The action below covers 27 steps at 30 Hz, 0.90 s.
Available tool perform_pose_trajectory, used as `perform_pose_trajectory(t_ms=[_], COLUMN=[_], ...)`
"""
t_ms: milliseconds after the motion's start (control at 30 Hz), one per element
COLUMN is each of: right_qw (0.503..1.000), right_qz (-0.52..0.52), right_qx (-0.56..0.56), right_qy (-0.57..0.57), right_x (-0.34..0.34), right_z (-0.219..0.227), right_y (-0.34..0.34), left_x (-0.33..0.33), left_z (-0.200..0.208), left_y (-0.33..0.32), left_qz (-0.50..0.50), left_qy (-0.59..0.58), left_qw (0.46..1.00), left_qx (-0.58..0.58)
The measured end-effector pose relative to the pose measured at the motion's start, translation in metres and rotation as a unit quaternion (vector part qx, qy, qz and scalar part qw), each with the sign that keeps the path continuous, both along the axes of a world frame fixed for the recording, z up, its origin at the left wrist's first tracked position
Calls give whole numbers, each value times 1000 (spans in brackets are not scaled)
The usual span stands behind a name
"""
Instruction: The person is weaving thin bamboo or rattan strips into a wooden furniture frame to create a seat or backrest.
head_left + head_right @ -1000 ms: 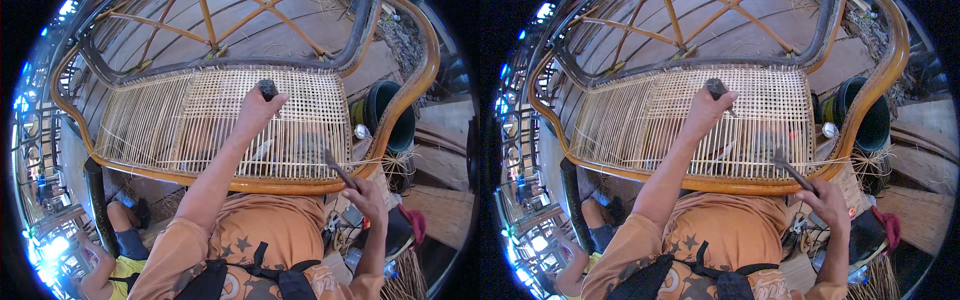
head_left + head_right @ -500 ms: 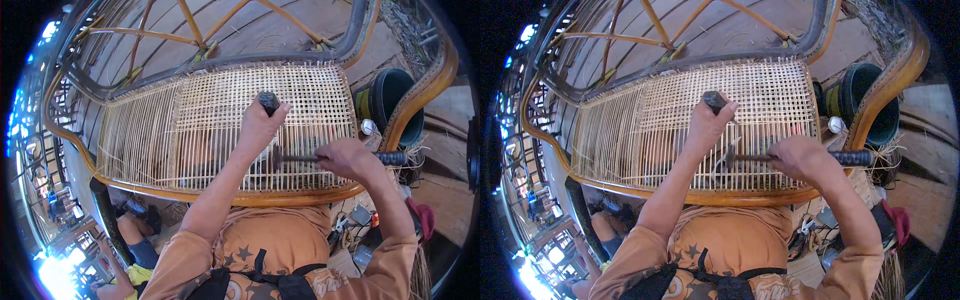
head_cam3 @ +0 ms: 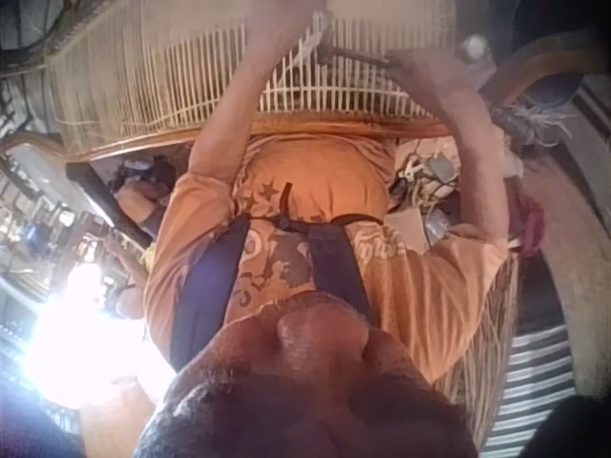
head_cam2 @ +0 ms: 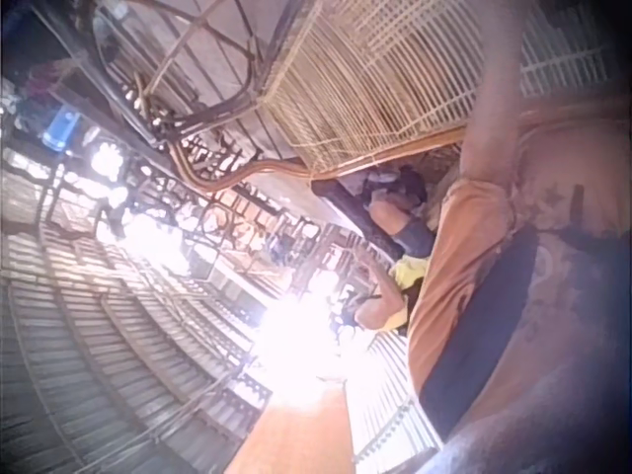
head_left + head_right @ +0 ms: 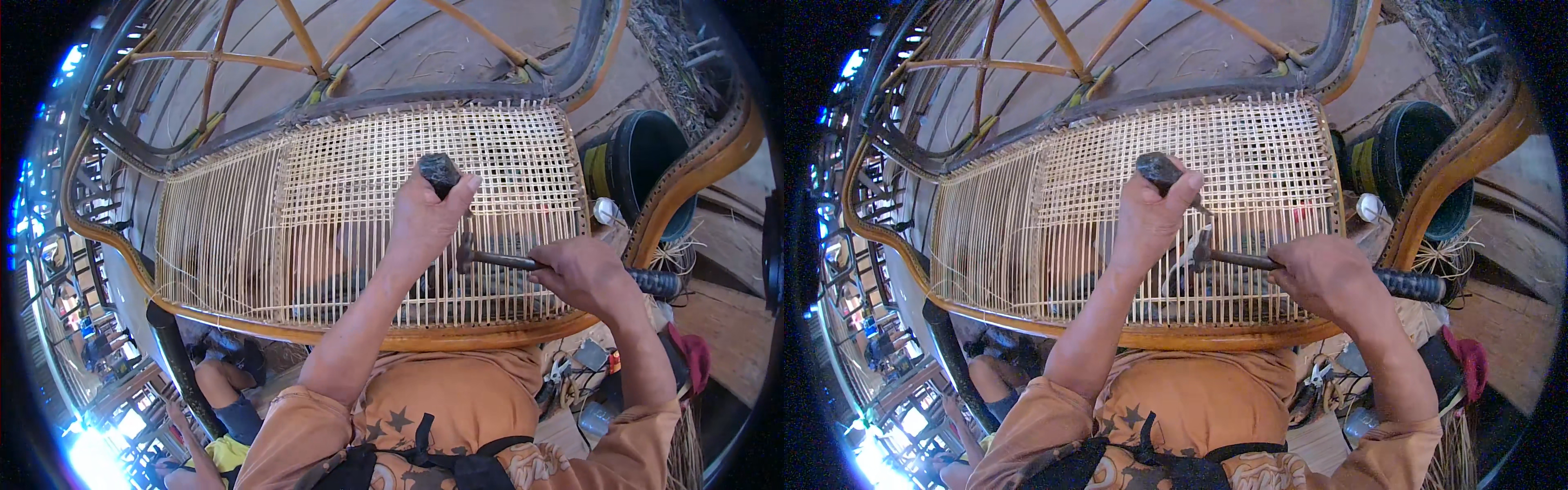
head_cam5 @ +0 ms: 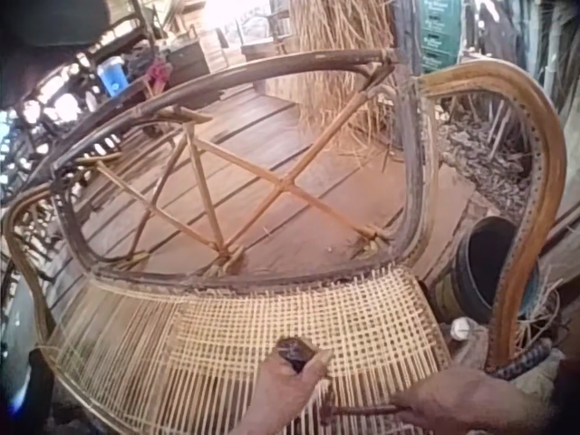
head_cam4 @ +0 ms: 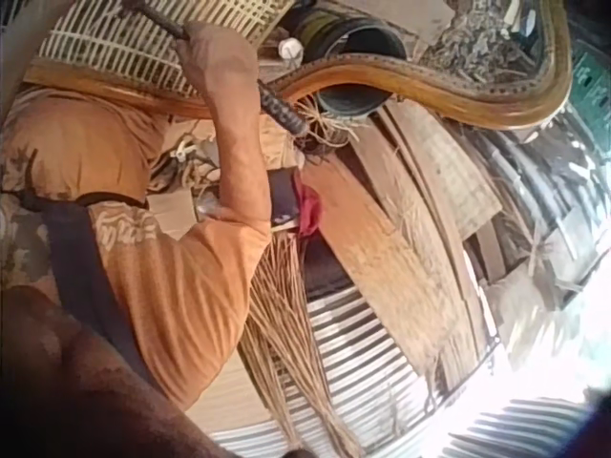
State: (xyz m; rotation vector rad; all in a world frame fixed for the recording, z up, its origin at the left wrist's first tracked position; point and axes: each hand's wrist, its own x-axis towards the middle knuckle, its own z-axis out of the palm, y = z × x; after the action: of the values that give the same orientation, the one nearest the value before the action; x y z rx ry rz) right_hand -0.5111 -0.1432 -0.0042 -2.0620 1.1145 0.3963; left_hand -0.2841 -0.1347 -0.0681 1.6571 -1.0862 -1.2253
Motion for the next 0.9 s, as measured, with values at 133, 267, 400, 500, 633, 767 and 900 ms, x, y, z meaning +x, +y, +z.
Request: perform_pose_trajectory(t_ms=[133,267,400,500,633,767,900], right_qw=[1000,1000,1000,999,999,999,1000], right_qz=[-10,6,7,-14,-22,-25,-16], right_qx=[-11,-1,-2,-20,-20,6,4], right_qy=[12,-4,24,21,31,30,6], right_x=[-4,1,5,2,-4,-12,-17], right_z=[4,-3,-9,-8,-4,1,0], right_y=[2,-2,-3,0,4,10,12], left_x=[-7,-7,-6,-4,-2,-11,-20], left_z=[-2,-6,-12,-12,-5,-3,-10], left_y=[-3,0,-1,-1,0,-1,-3], left_qz=[-20,-24,-15,-9,4,-16,-30], left_qy=[-32,-3,13,46,37,12,-17], left_qw=[999,999,1000,999,999,1000,999], left_qx=[18,30,0,17,-2,9,6])
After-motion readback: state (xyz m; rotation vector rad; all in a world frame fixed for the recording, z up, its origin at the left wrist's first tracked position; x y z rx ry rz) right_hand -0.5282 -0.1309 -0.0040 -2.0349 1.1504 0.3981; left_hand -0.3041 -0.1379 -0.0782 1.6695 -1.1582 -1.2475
